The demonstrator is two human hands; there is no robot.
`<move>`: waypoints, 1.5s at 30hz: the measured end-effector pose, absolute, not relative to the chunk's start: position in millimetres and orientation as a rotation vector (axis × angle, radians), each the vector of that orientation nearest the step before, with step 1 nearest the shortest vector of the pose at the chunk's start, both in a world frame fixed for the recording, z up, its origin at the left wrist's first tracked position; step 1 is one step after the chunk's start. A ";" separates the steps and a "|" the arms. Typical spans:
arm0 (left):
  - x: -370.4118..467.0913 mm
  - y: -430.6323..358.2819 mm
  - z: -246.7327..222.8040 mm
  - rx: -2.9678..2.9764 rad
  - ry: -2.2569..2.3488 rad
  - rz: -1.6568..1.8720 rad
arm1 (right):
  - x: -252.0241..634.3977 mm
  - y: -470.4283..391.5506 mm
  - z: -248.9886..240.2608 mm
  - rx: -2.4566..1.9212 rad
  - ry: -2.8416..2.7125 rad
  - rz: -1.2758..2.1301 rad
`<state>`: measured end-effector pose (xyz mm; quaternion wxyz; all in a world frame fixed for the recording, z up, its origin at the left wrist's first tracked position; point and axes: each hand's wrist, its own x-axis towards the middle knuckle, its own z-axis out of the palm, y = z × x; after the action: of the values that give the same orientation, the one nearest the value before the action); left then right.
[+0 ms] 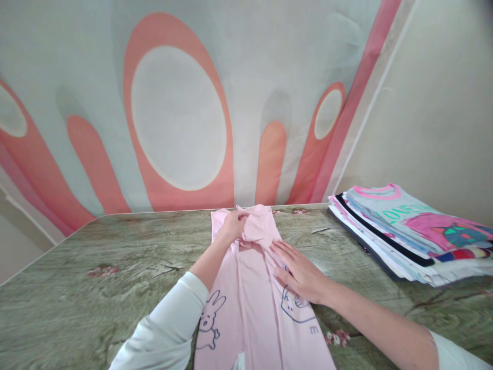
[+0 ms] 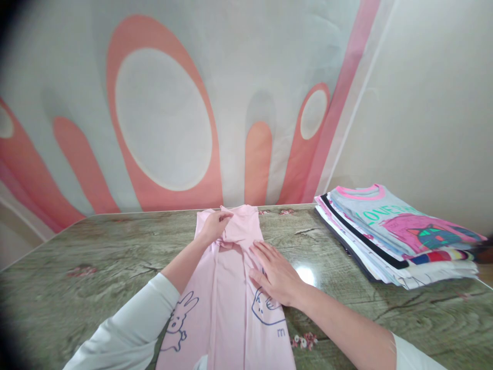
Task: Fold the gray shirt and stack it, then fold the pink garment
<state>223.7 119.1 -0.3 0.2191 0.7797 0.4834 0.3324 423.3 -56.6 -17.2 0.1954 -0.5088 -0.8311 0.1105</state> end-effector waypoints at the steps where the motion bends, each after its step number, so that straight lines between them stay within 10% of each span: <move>1: 222.9 119.0 -2.0 2.160 1.369 0.903 | 422.7 -58.1 -16.9 -1.424 -2.334 0.314; 19: 224.5 102.5 -14.2 2.197 1.490 0.870 | 455.3 166.4 -31.6 -1.224 -1.759 0.776; 45: 214.7 108.3 -24.2 2.161 1.417 0.893 | 493.4 166.2 -31.8 -1.229 -1.738 1.008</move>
<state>214.7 108.3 -24.2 0.2024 0.7741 0.5075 0.3198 493.4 166.2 -31.8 0.3831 -0.4819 -0.6817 0.3953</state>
